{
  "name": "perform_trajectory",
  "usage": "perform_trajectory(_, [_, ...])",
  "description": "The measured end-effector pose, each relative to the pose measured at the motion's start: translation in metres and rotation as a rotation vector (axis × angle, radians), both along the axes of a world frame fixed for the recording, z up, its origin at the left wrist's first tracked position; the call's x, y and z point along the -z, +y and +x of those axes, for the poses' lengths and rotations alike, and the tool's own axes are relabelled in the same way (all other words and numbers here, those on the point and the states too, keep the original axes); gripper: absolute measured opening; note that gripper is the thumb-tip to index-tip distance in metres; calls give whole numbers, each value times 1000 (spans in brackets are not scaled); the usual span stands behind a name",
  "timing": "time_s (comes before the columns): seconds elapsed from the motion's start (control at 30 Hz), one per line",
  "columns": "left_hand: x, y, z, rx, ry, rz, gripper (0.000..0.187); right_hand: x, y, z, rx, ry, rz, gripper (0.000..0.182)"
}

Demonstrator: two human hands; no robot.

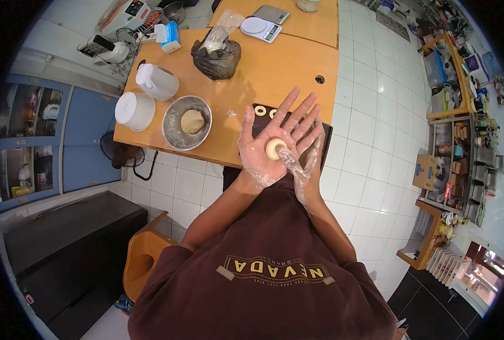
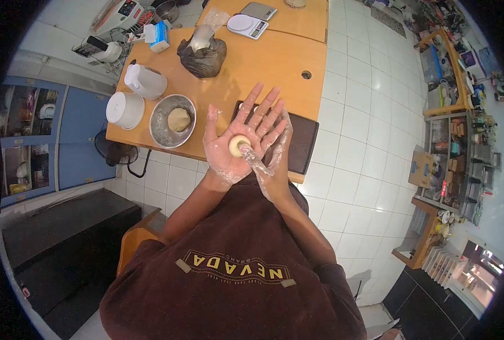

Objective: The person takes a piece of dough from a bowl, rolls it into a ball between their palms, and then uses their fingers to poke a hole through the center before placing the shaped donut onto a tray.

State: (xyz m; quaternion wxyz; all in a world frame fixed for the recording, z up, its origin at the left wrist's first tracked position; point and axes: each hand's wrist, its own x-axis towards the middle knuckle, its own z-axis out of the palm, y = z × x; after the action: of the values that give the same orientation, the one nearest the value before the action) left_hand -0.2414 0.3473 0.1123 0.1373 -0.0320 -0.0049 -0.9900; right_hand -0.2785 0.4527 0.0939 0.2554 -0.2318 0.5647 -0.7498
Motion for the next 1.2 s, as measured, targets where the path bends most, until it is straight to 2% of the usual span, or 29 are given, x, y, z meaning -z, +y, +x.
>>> perform_trajectory(0.07, [1, 0, 1, 4, 2, -39, 97, 8, 2, 5, -4, 31, 68, 99])
perform_trajectory(0.27, [-1, -8, 9, 33, 13, -97, 100, 16, -11, 19, -23, -121, -50, 101])
perform_trajectory(0.37, [0, -21, 13, 51, -12, -100, 101, 23, -22, 22, -19, -96, -29, 101])
perform_trajectory(0.67, [-6, -72, 23, 88, -52, 62, 98, -9, -69, 32, 50, -159, -43, 100])
perform_trajectory(0.77, [-5, -92, 28, 60, -81, 66, 98, -2, -84, 23, 113, -114, 52, 101])
perform_trajectory(0.8, [-5, -97, 29, 56, -88, 60, 98, -11, -92, 26, 113, -188, 48, 103])
perform_trajectory(0.83, [-6, -102, 29, 53, -94, 52, 98, -8, -97, 27, 88, -125, 82, 104])
perform_trajectory(0.93, [-4, -117, 29, 49, -64, -5, 99, 6, -116, 34, 46, 15, 110, 102])
perform_trajectory(1.2, [-3, -159, 30, 29, -6, -311, 103, 9, -157, 47, 69, -153, 105, 96])
